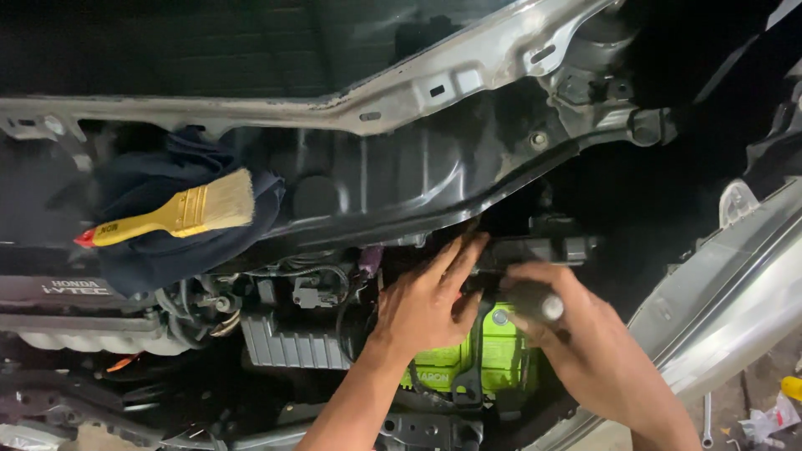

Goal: The person cleans the front frame and engine bay of a car using a brush and a cloth. They then use a screwdriver to loosen and remove bolts from a plastic cover near the battery and engine, detaching the cover and setting it aside.

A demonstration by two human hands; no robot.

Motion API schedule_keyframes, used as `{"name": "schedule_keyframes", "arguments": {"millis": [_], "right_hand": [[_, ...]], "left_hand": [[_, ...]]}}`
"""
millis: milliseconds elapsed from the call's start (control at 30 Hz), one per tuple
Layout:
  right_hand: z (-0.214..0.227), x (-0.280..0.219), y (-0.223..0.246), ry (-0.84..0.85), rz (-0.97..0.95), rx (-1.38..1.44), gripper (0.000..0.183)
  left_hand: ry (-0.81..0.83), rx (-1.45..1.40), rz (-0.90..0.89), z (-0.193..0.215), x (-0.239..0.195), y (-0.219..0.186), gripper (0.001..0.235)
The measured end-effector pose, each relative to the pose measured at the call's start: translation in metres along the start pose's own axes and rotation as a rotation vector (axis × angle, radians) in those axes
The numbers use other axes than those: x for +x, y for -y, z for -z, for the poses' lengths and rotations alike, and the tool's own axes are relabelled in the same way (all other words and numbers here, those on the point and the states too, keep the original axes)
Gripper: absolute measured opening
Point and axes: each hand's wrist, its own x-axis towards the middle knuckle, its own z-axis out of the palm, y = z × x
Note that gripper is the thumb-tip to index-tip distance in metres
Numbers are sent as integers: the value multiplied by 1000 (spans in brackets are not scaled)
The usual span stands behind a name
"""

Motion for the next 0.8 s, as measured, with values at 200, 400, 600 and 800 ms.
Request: {"name": "schedule_keyframes", "arguments": {"millis": [200, 400, 600, 800], "right_hand": [[-28, 2, -22, -302, 15, -163, 59], [-28, 2, 3, -428, 208, -141, 40], [-25, -4, 14, -245, 100, 107, 19], [-31, -3, 4, -95, 112, 69, 43]], "left_hand": [[-10, 31, 10, -3, -3, 1, 70], [10, 24, 10, -3, -3, 1, 76], [112, 41, 69, -2, -3, 3, 88], [8, 49, 39, -10, -7, 5, 74]]}}
